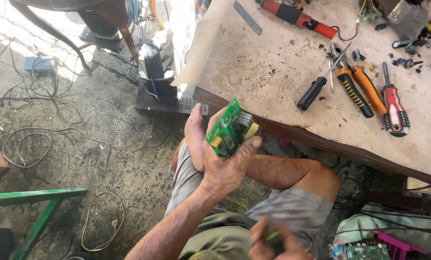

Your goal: Disassembling electronic components from a circuit board using pliers and a screwdriver on a workbench.

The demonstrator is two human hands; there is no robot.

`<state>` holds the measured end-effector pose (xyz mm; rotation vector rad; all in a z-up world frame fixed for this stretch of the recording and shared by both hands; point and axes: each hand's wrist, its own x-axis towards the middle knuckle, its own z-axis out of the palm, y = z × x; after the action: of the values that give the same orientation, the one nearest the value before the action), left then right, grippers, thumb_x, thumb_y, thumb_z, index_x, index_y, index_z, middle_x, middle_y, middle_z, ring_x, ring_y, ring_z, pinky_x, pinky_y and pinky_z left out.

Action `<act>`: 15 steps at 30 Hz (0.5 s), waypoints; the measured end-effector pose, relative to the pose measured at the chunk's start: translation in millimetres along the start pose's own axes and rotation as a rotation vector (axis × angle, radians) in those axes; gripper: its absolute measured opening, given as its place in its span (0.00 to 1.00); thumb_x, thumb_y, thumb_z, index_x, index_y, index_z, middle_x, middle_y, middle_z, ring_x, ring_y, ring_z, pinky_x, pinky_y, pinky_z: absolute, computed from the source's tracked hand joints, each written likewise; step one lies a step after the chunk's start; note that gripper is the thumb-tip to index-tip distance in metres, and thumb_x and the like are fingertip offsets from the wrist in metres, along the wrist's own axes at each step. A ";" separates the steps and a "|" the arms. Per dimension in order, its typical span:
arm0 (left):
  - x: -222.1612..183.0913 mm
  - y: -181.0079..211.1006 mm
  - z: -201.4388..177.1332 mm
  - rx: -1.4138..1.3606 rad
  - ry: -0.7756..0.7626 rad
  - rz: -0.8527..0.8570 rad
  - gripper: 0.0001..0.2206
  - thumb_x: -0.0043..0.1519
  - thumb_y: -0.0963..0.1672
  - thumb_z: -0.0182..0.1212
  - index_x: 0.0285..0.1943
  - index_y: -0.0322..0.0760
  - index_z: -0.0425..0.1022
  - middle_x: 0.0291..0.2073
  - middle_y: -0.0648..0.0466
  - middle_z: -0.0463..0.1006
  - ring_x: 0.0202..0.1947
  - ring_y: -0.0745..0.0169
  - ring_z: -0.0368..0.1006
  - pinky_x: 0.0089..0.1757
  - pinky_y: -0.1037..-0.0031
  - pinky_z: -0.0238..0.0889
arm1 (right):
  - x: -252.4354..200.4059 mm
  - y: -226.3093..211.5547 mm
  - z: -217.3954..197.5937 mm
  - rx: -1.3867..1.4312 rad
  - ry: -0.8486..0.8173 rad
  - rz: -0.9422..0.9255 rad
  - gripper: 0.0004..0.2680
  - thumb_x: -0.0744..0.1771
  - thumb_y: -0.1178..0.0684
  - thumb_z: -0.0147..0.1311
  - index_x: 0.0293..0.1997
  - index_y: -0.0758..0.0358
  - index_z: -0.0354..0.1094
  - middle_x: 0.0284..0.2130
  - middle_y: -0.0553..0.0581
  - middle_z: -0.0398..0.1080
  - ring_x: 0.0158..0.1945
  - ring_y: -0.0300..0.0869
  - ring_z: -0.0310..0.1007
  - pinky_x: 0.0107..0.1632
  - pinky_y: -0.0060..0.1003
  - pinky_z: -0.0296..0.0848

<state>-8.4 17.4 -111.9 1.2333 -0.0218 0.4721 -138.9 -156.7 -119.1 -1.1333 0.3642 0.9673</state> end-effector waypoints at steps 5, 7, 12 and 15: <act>23.4 57.2 12.4 -0.640 0.286 -0.502 0.19 0.52 0.39 0.69 0.50 0.23 0.69 0.26 0.35 0.77 0.23 0.36 0.79 0.27 0.49 0.78 | 19.9 -4.9 -35.2 0.428 -0.501 -0.541 0.28 0.67 0.46 0.62 0.71 0.68 0.51 0.36 0.63 0.62 0.35 0.49 0.68 0.41 0.45 0.73; 25.1 57.1 10.7 -0.692 0.275 -0.523 0.20 0.51 0.38 0.69 0.49 0.28 0.64 0.26 0.35 0.75 0.24 0.35 0.79 0.27 0.47 0.78 | 14.5 25.8 -47.0 0.416 -0.435 -0.371 0.24 0.64 0.51 0.59 0.64 0.67 0.53 0.34 0.61 0.58 0.34 0.47 0.65 0.38 0.42 0.66; 23.3 61.9 6.8 -0.757 0.246 -0.557 0.23 0.48 0.34 0.70 0.47 0.36 0.59 0.27 0.36 0.73 0.26 0.33 0.79 0.31 0.40 0.78 | 26.6 59.6 -61.0 0.385 -0.459 -0.278 0.18 0.63 0.48 0.59 0.50 0.71 0.60 0.36 0.62 0.53 0.33 0.45 0.61 0.33 0.37 0.56; 20.2 59.5 1.6 -0.766 0.188 -0.580 0.25 0.48 0.35 0.71 0.47 0.38 0.58 0.26 0.39 0.74 0.26 0.35 0.79 0.32 0.41 0.77 | 30.0 69.6 -73.2 0.505 -0.461 -0.366 0.25 0.65 0.49 0.58 0.67 0.69 0.54 0.37 0.62 0.59 0.38 0.49 0.64 0.40 0.44 0.66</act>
<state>-11.1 37.5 -52.4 0.4003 0.2857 0.0435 -162.2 -201.1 -211.8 -0.4713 0.0148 0.7246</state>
